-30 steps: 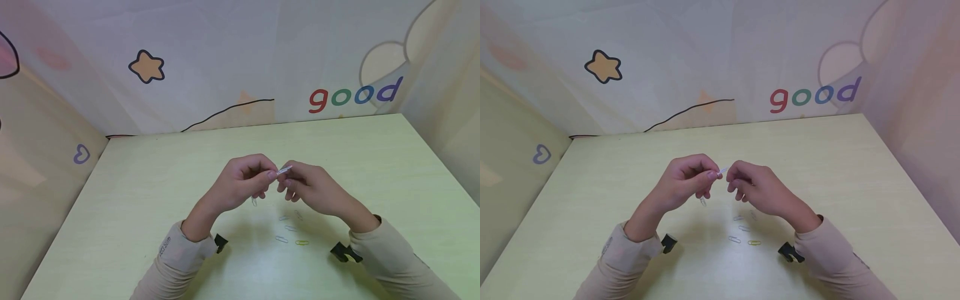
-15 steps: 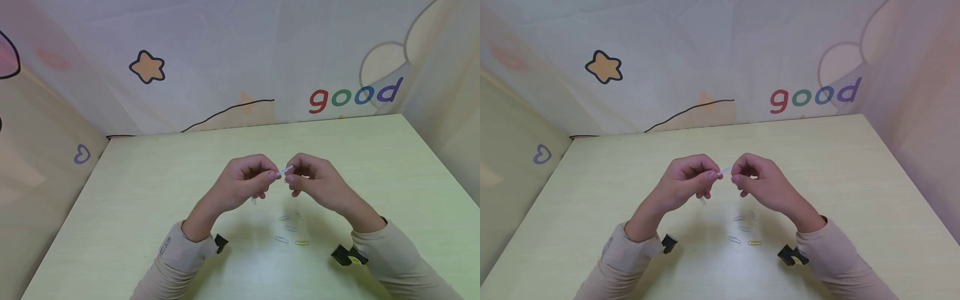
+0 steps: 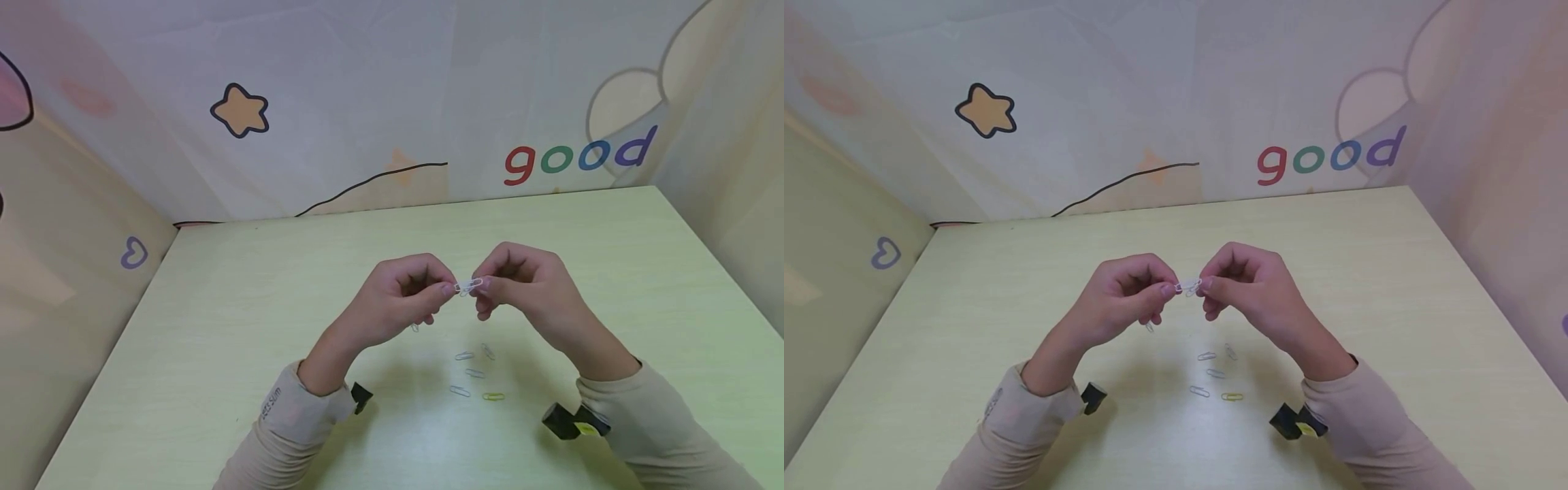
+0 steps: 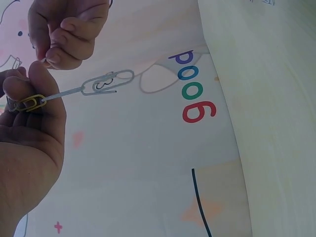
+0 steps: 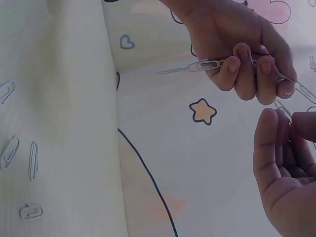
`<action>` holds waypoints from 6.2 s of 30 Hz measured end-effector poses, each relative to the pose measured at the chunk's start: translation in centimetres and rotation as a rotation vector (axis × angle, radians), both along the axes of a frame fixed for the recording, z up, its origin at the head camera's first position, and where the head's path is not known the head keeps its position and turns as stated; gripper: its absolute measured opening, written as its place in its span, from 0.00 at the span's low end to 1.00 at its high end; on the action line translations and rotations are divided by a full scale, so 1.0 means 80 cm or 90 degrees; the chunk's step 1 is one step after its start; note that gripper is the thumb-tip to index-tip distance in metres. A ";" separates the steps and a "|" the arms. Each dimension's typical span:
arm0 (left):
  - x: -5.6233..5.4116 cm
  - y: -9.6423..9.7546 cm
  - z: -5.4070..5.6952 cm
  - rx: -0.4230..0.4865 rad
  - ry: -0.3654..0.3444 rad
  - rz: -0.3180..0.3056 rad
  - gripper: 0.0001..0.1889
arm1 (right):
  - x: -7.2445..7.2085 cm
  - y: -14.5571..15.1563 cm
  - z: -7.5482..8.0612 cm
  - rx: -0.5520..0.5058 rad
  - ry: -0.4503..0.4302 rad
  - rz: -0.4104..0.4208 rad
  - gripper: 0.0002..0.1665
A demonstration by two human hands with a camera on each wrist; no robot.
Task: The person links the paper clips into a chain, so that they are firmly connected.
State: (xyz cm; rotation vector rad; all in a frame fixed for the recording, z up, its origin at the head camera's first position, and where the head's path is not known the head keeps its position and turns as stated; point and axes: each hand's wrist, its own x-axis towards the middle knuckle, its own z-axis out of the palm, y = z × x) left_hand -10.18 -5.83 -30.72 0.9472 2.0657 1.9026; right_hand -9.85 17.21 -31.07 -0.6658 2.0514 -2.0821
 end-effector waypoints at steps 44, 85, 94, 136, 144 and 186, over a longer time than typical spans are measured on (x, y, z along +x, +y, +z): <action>-0.002 0.004 -0.002 -0.034 0.013 0.034 0.05 | 0.016 -0.007 0.016 -0.120 0.107 -0.028 0.06; 0.000 0.008 -0.005 0.074 0.017 -0.171 0.13 | 0.037 -0.012 0.031 -0.120 0.166 0.001 0.11; 0.002 0.004 -0.003 0.081 0.021 -0.118 0.10 | 0.036 -0.010 0.032 -0.065 0.165 0.005 0.11; 0.002 -0.008 0.008 0.085 0.024 -0.072 0.09 | -0.021 -0.003 -0.080 0.747 0.104 0.175 0.18; 0.003 -0.008 0.004 0.073 0.016 -0.059 0.10 | -0.023 -0.003 -0.081 0.715 0.083 0.169 0.13; 0.000 -0.001 -0.001 -0.058 0.005 0.035 0.07 | 0.012 0.008 0.020 0.202 0.087 -0.043 0.04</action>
